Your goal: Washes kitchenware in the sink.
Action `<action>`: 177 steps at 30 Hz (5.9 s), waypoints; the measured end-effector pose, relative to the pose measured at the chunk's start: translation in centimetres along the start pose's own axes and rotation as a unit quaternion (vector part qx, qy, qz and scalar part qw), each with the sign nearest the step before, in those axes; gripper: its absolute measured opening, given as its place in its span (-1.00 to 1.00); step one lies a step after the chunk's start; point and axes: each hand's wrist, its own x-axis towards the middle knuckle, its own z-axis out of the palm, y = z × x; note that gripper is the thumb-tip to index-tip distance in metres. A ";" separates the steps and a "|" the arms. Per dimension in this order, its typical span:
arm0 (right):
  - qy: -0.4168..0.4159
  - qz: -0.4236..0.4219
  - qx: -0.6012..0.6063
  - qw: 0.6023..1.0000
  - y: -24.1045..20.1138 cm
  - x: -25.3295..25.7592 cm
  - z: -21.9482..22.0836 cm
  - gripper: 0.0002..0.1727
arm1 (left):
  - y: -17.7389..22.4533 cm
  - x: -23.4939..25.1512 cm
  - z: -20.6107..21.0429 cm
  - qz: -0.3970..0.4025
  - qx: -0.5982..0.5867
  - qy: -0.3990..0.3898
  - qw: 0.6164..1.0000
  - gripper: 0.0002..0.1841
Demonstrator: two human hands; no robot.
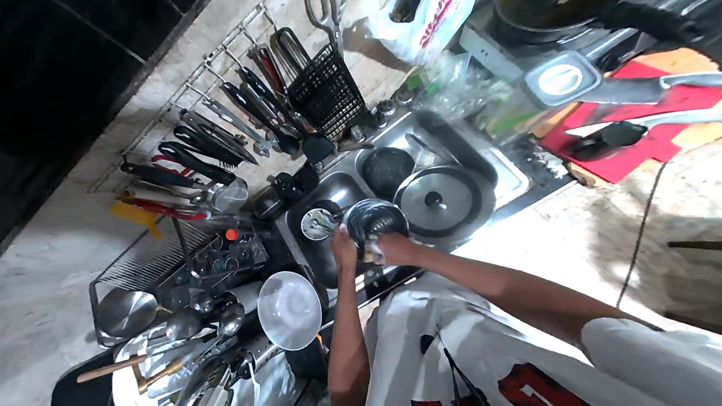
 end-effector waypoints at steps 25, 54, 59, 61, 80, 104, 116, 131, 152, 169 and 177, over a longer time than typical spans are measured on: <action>0.097 -0.005 0.237 0.967 -1.6 2.7 1.0 -0.40 | -0.5 -1.2 1.3 -0.017 -0.093 -0.024 0.995 -0.32; 0.128 0.063 0.376 0.916 -0.8 1.8 -5.1 -0.46 | -5.4 2.3 1.9 -0.093 -0.374 -0.105 0.917 -0.20; 0.180 0.133 0.559 0.798 1.5 2.0 -5.9 -0.38 | -8.2 1.1 2.1 -0.096 -0.567 -0.167 0.801 -0.33; 0.231 0.156 0.570 0.773 2.6 2.5 -5.4 -0.34 | -7.9 0.2 1.6 -0.063 -0.620 -0.145 0.768 -0.45; 0.369 -0.038 0.155 0.916 -1.1 4.8 -4.6 -0.62 | 0.3 -3.6 -1.7 0.088 -0.414 -0.118 0.898 -0.18; 0.404 0.198 0.377 0.810 -0.6 7.4 -2.0 -0.45 | 0.5 -4.2 -2.2 0.100 -0.492 -0.083 0.861 -0.20; 0.399 0.045 0.241 0.883 -5.0 5.0 -0.9 -0.50 | 0.5 -2.8 -2.5 0.069 -0.522 -0.050 0.849 -0.28; 0.303 -0.152 -0.046 0.940 -6.6 3.0 0.6 -0.57 | 0.9 -3.3 -1.7 -0.034 -0.741 -0.047 0.669 -0.35; 0.351 -0.104 0.031 0.930 -1.2 0.6 3.8 -0.51 | 0.0 -2.1 -3.9 -0.183 -0.719 0.003 0.670 -0.72; 0.302 0.105 0.397 0.861 1.1 5.3 -6.9 -0.40 | -2.6 -6.6 -2.2 0.044 -0.447 -0.028 0.893 -0.54; 0.302 -0.203 0.067 0.929 -3.6 4.1 -5.0 -0.63 | -1.0 -6.8 0.1 0.053 -0.398 -0.002 0.916 -0.43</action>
